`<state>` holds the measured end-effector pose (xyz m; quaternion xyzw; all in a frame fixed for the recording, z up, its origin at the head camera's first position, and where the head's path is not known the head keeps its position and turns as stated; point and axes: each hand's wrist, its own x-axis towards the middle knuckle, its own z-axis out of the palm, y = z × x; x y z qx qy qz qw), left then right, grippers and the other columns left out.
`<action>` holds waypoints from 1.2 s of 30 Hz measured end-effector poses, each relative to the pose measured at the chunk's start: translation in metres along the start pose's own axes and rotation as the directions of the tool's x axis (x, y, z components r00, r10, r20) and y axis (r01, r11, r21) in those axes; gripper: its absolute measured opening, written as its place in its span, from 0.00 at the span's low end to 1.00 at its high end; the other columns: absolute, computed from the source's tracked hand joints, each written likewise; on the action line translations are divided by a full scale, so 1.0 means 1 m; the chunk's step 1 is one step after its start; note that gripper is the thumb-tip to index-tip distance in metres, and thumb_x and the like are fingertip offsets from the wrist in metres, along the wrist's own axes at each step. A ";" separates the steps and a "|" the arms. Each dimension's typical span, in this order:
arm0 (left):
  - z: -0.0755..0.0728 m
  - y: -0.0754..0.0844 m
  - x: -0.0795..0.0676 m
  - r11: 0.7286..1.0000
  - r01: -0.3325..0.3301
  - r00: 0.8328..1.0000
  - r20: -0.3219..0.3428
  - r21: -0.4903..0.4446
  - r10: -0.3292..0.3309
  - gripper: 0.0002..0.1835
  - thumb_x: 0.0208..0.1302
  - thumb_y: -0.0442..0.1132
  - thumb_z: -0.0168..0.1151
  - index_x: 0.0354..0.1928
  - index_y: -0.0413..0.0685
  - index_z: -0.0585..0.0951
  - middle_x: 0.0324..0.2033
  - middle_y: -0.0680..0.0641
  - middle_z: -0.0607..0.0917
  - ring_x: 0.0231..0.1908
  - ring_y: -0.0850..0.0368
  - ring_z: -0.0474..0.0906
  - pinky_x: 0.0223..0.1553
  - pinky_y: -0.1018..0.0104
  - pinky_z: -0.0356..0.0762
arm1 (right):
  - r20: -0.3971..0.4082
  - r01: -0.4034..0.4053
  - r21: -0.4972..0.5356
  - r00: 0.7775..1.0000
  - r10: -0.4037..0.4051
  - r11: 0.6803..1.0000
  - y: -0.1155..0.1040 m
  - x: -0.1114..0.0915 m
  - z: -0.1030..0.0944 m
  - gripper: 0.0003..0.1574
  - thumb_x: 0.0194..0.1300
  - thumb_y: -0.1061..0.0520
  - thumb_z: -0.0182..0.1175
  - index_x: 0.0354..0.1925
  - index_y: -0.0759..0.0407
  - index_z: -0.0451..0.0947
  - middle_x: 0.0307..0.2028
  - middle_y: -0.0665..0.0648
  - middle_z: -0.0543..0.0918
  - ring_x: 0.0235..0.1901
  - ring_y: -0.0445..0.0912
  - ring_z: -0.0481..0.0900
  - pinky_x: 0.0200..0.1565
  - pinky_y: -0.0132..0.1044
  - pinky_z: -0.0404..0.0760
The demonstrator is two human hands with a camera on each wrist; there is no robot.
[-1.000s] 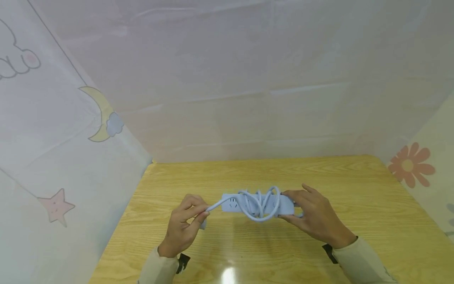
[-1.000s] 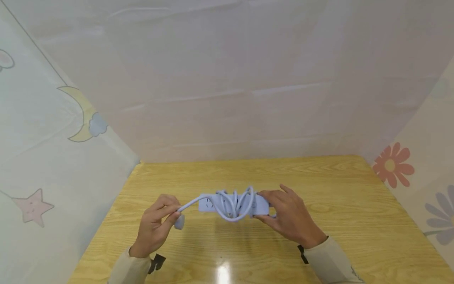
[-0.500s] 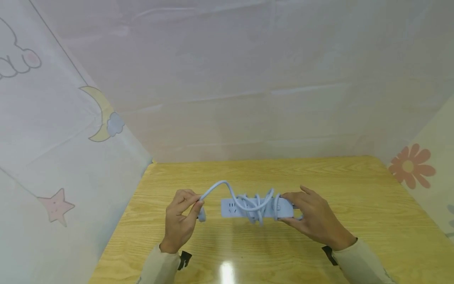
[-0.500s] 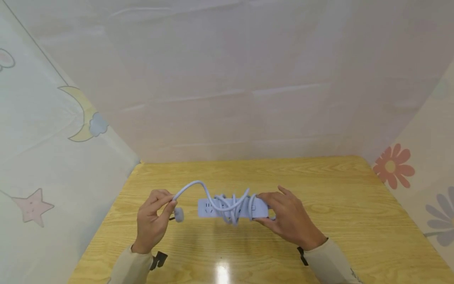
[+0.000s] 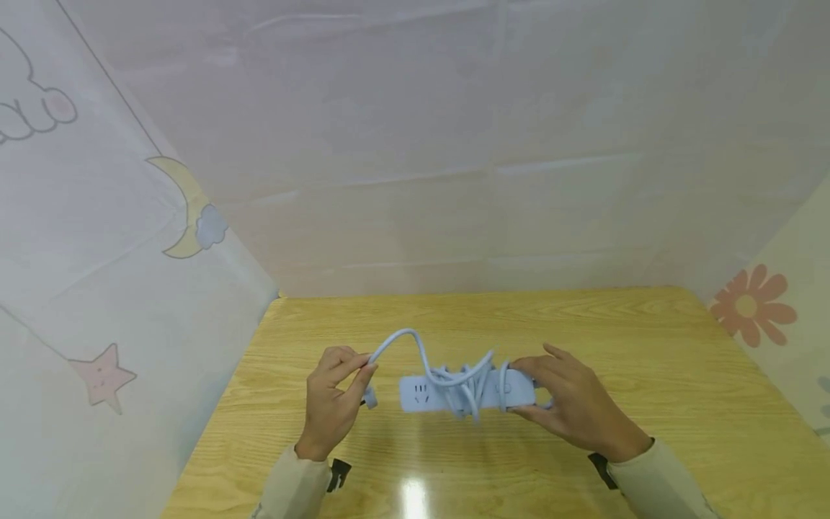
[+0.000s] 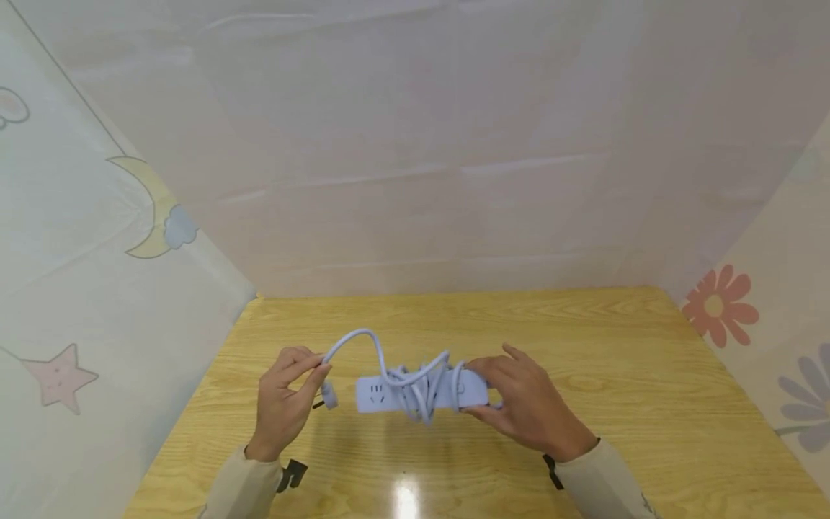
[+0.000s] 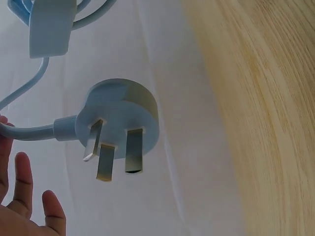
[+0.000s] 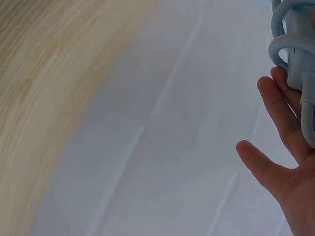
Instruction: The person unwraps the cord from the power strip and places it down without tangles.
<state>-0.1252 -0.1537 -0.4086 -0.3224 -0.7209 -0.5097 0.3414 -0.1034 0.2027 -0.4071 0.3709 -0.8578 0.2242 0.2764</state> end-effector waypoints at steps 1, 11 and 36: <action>0.000 0.000 0.000 1.000 0.001 1.000 -0.002 0.012 -0.001 0.14 0.47 0.13 0.68 0.38 0.28 0.86 0.29 0.44 0.80 0.36 0.51 0.73 0.42 0.71 0.73 | 0.006 0.000 0.007 1.000 0.000 1.000 0.000 0.000 0.000 0.39 0.70 0.27 0.48 0.49 0.59 0.81 0.44 0.48 0.86 0.38 0.40 0.84 0.54 0.64 0.74; 0.001 -0.006 0.001 0.996 0.030 0.999 -0.046 0.084 -0.026 0.14 0.44 0.14 0.71 0.36 0.29 0.87 0.28 0.43 0.80 0.35 0.49 0.75 0.42 0.70 0.74 | 0.015 0.039 0.090 0.999 -0.040 0.995 -0.004 0.001 0.001 0.36 0.67 0.30 0.57 0.52 0.59 0.80 0.47 0.47 0.85 0.43 0.42 0.83 0.60 0.58 0.71; 0.001 -0.010 -0.011 0.945 0.308 0.929 0.178 0.111 -0.324 0.08 0.58 0.26 0.71 0.40 0.39 0.88 0.30 0.56 0.83 0.35 0.60 0.80 0.37 0.66 0.80 | -0.051 0.065 0.190 0.997 -0.056 0.980 -0.005 0.003 0.003 0.35 0.67 0.34 0.58 0.52 0.63 0.80 0.46 0.50 0.85 0.42 0.44 0.83 0.71 0.38 0.59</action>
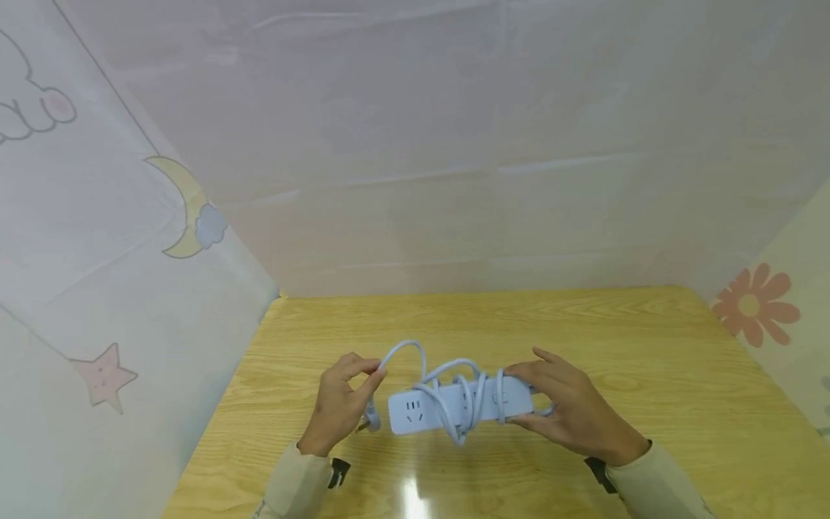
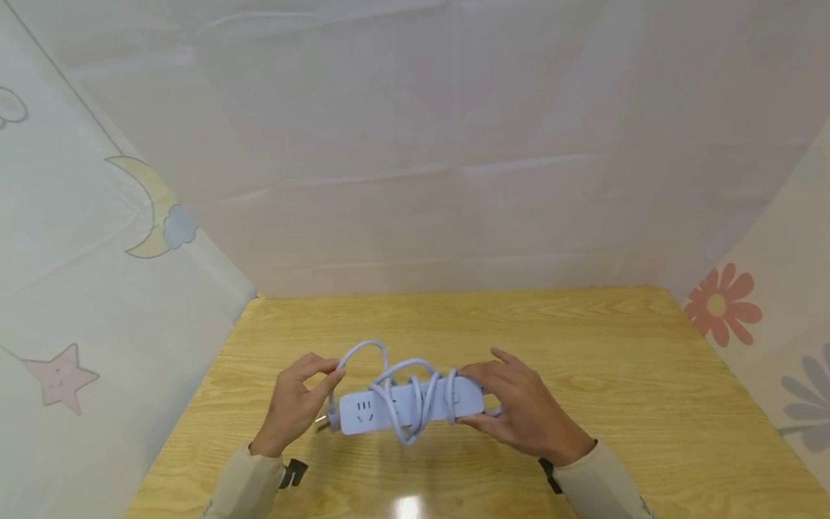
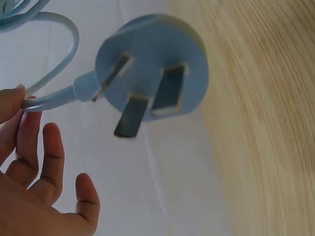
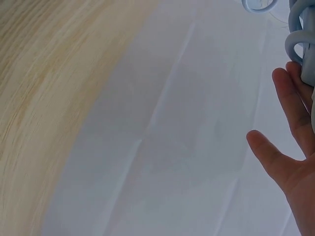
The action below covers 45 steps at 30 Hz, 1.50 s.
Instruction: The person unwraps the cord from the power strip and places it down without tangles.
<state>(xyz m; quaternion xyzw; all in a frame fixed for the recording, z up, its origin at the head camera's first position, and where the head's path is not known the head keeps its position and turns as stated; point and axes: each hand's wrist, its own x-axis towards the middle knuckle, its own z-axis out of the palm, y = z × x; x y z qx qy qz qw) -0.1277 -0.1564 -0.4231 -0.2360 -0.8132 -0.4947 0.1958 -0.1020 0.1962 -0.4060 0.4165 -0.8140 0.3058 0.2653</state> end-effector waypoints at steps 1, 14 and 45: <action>0.001 0.000 -0.001 1.000 0.009 1.000 0.019 0.010 -0.010 0.08 0.58 0.27 0.71 0.40 0.39 0.88 0.31 0.56 0.83 0.36 0.61 0.80 0.38 0.66 0.81 | -0.012 0.008 0.002 1.000 -0.008 1.000 0.000 0.000 0.000 0.35 0.67 0.34 0.59 0.52 0.63 0.80 0.46 0.51 0.85 0.41 0.44 0.83 0.70 0.39 0.59; 0.009 0.004 -0.004 0.993 0.120 0.971 0.207 0.019 -0.121 0.07 0.66 0.30 0.65 0.44 0.43 0.85 0.38 0.49 0.87 0.41 0.56 0.83 0.44 0.53 0.82 | -0.039 0.006 0.014 0.999 -0.005 1.000 -0.001 0.002 -0.001 0.35 0.69 0.35 0.58 0.54 0.64 0.79 0.46 0.54 0.86 0.41 0.47 0.84 0.71 0.38 0.59; 0.021 0.000 -0.014 0.985 0.158 0.921 0.371 -0.075 -0.120 0.17 0.65 0.35 0.68 0.55 0.46 0.79 0.48 0.52 0.84 0.46 0.55 0.80 0.52 0.55 0.78 | -0.157 -0.035 -0.072 0.987 0.023 0.997 0.003 0.002 0.001 0.39 0.69 0.33 0.56 0.48 0.70 0.80 0.42 0.60 0.86 0.33 0.47 0.83 0.69 0.37 0.62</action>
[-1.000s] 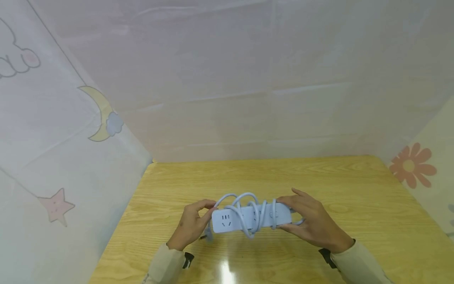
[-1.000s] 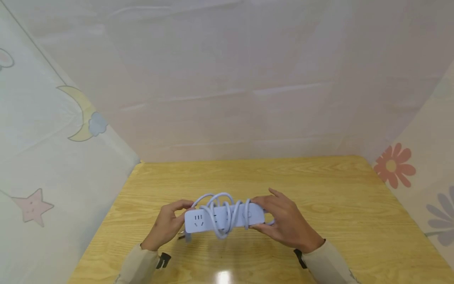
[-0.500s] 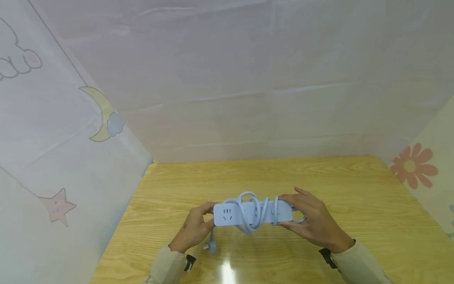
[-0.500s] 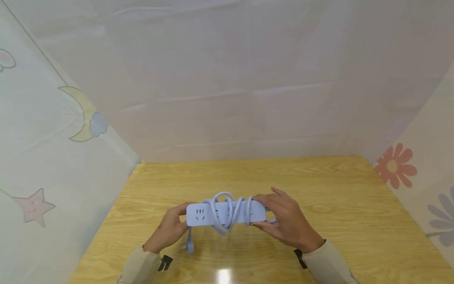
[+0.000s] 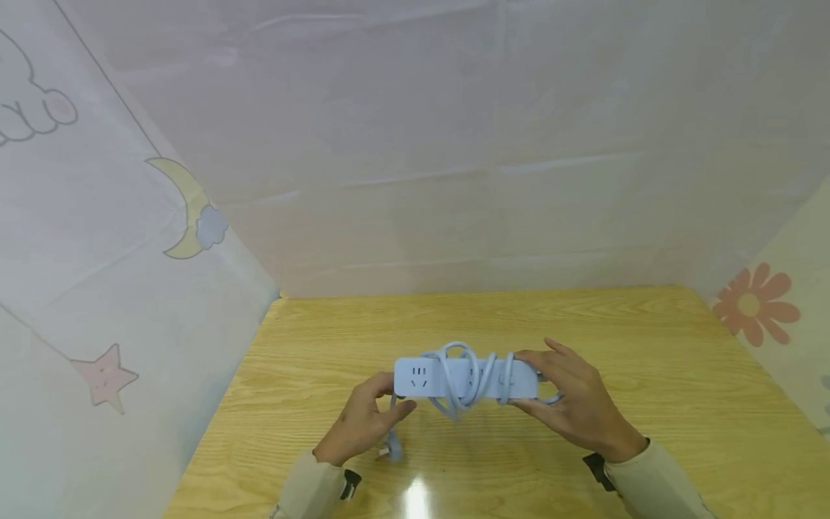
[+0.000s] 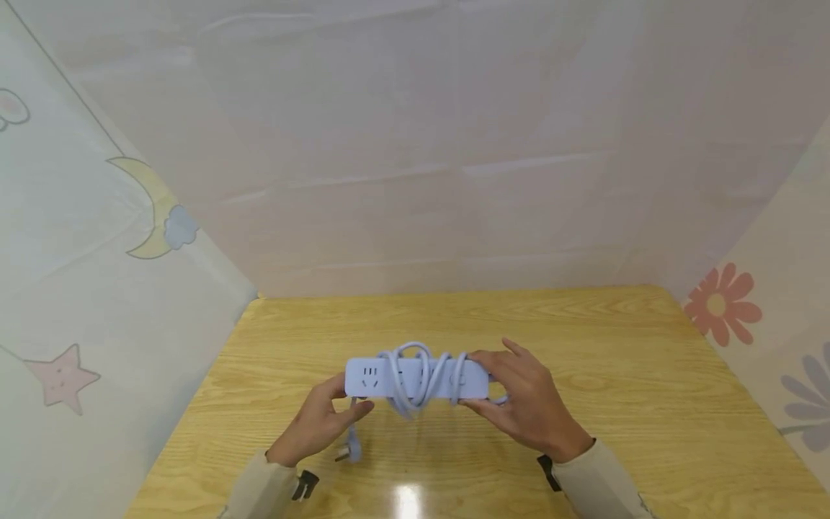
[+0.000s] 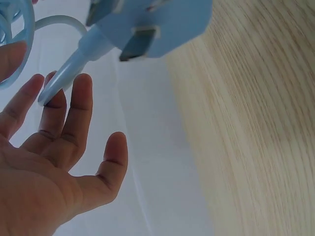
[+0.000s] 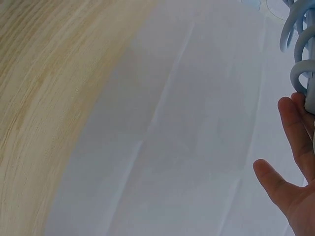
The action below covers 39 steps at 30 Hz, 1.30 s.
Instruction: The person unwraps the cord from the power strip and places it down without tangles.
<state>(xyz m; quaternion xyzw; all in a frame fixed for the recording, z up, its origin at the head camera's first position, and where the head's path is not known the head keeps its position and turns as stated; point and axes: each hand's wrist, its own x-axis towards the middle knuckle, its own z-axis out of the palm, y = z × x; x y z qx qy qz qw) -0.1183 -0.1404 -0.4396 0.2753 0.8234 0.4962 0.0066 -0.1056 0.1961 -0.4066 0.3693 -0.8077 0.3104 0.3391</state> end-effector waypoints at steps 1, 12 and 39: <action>0.001 0.000 0.000 1.000 0.000 1.000 0.004 -0.007 0.000 0.17 0.65 0.36 0.68 0.55 0.46 0.79 0.47 0.51 0.84 0.45 0.54 0.80 0.52 0.54 0.78 | -0.002 -0.004 -0.001 1.000 0.004 1.000 0.000 0.000 0.000 0.39 0.69 0.33 0.56 0.48 0.70 0.80 0.42 0.60 0.86 0.33 0.48 0.83 0.69 0.37 0.62; 0.004 0.002 0.001 0.996 0.074 0.995 0.072 -0.050 -0.071 0.25 0.69 0.42 0.65 0.65 0.56 0.70 0.36 0.55 0.79 0.39 0.58 0.77 0.43 0.57 0.78 | -0.020 -0.019 -0.010 1.000 0.019 1.000 0.000 0.001 0.001 0.40 0.69 0.33 0.56 0.48 0.72 0.80 0.41 0.61 0.86 0.33 0.50 0.84 0.69 0.37 0.61; 0.012 0.002 0.000 0.984 0.171 0.977 0.138 -0.044 -0.163 0.26 0.73 0.45 0.60 0.70 0.53 0.68 0.32 0.50 0.83 0.28 0.61 0.78 0.30 0.67 0.78 | -0.048 -0.013 -0.024 0.999 0.012 1.000 0.001 0.001 0.005 0.41 0.70 0.34 0.55 0.47 0.73 0.80 0.41 0.63 0.86 0.34 0.52 0.84 0.69 0.37 0.63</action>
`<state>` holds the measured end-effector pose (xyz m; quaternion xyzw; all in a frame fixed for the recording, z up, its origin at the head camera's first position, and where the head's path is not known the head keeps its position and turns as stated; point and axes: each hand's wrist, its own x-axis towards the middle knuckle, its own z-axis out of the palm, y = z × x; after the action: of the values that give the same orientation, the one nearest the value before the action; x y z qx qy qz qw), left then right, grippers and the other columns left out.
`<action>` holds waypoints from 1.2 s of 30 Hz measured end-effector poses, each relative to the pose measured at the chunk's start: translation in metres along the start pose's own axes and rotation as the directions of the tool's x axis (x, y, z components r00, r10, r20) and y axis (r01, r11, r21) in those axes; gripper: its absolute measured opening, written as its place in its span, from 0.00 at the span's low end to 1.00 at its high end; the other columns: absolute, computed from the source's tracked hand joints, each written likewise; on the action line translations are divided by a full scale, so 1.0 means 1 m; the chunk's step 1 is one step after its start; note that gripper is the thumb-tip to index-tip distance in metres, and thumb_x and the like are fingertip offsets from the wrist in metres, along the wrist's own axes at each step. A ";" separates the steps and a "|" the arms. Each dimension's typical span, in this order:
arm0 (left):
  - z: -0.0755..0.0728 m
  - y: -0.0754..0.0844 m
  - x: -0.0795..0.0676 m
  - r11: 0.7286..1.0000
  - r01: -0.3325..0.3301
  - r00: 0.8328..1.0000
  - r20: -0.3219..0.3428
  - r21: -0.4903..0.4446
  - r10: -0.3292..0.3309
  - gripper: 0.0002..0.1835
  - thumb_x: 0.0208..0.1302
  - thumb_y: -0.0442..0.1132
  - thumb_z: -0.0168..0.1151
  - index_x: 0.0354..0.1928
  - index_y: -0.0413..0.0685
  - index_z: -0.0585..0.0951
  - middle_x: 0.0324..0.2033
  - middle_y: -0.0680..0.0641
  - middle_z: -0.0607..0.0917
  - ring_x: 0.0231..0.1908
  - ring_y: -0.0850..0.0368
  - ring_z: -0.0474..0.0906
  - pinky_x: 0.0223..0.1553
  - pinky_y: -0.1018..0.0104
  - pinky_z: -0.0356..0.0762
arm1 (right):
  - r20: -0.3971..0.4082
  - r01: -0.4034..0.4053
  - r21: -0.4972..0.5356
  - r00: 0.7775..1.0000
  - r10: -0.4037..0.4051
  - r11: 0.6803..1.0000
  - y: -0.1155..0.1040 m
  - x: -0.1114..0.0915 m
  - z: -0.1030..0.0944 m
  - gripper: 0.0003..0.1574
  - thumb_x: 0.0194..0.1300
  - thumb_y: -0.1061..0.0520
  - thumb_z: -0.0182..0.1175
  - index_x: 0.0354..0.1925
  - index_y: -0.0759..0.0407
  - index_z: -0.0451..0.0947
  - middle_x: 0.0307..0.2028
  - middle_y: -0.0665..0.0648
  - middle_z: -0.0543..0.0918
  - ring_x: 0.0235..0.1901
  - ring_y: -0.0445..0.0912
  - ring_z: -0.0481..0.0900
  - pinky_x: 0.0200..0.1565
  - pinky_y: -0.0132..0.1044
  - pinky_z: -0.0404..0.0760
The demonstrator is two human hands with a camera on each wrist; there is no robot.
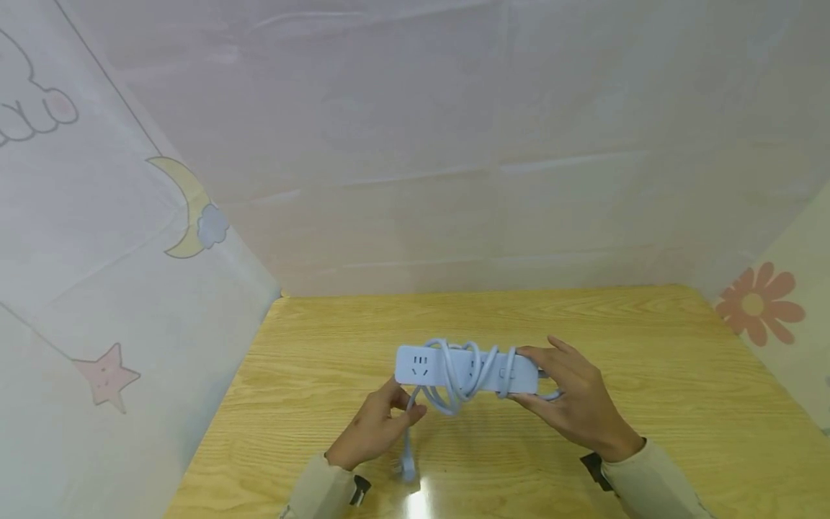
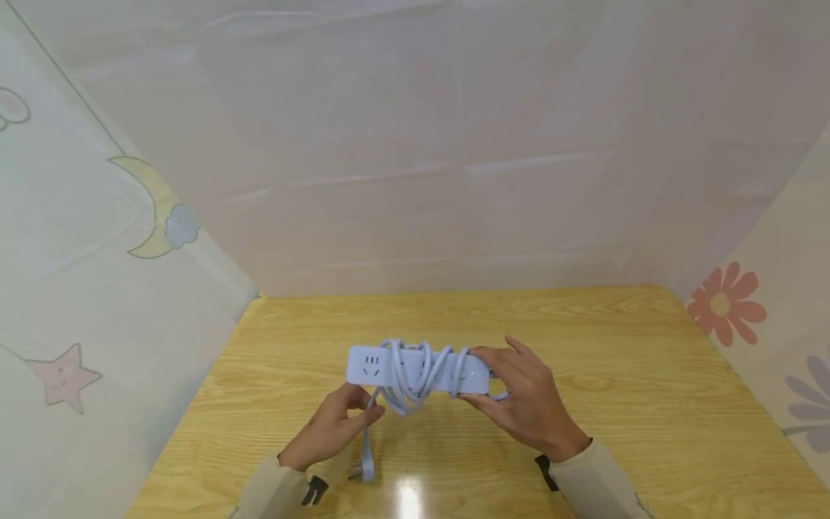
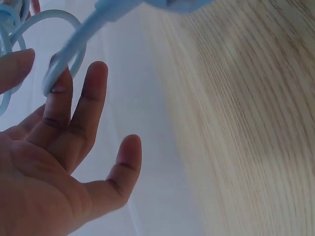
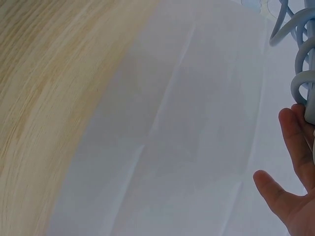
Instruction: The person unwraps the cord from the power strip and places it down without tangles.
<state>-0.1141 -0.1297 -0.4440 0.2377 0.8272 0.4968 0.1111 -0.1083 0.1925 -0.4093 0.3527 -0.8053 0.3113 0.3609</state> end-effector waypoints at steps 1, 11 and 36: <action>0.000 0.000 0.000 1.000 0.013 1.000 -0.002 0.006 -0.013 0.26 0.73 0.45 0.60 0.69 0.52 0.69 0.32 0.49 0.83 0.25 0.62 0.77 0.26 0.69 0.75 | 0.000 -0.001 -0.001 1.000 0.001 1.000 0.000 0.000 0.000 0.41 0.70 0.34 0.55 0.47 0.73 0.80 0.41 0.63 0.86 0.34 0.53 0.84 0.69 0.37 0.63; 0.004 0.003 0.001 0.996 0.047 0.999 0.023 0.071 -0.049 0.09 0.70 0.43 0.63 0.46 0.48 0.86 0.34 0.52 0.88 0.39 0.57 0.83 0.40 0.60 0.81 | -0.027 0.003 -0.006 1.000 -0.003 1.000 0.000 0.001 0.000 0.40 0.69 0.34 0.56 0.47 0.73 0.80 0.41 0.64 0.86 0.34 0.54 0.84 0.69 0.35 0.61; 0.006 0.004 -0.004 0.998 -0.047 0.988 0.143 -0.036 0.052 0.07 0.66 0.39 0.67 0.42 0.45 0.87 0.38 0.51 0.89 0.46 0.60 0.81 0.49 0.63 0.77 | -0.055 -0.037 -0.058 0.998 0.034 0.998 0.000 0.000 -0.002 0.42 0.68 0.32 0.56 0.47 0.73 0.81 0.37 0.63 0.86 0.24 0.49 0.83 0.69 0.35 0.61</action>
<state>-0.1069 -0.1258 -0.4431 0.2916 0.8027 0.4943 0.1621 -0.1076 0.1941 -0.4086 0.3190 -0.8103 0.3030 0.3871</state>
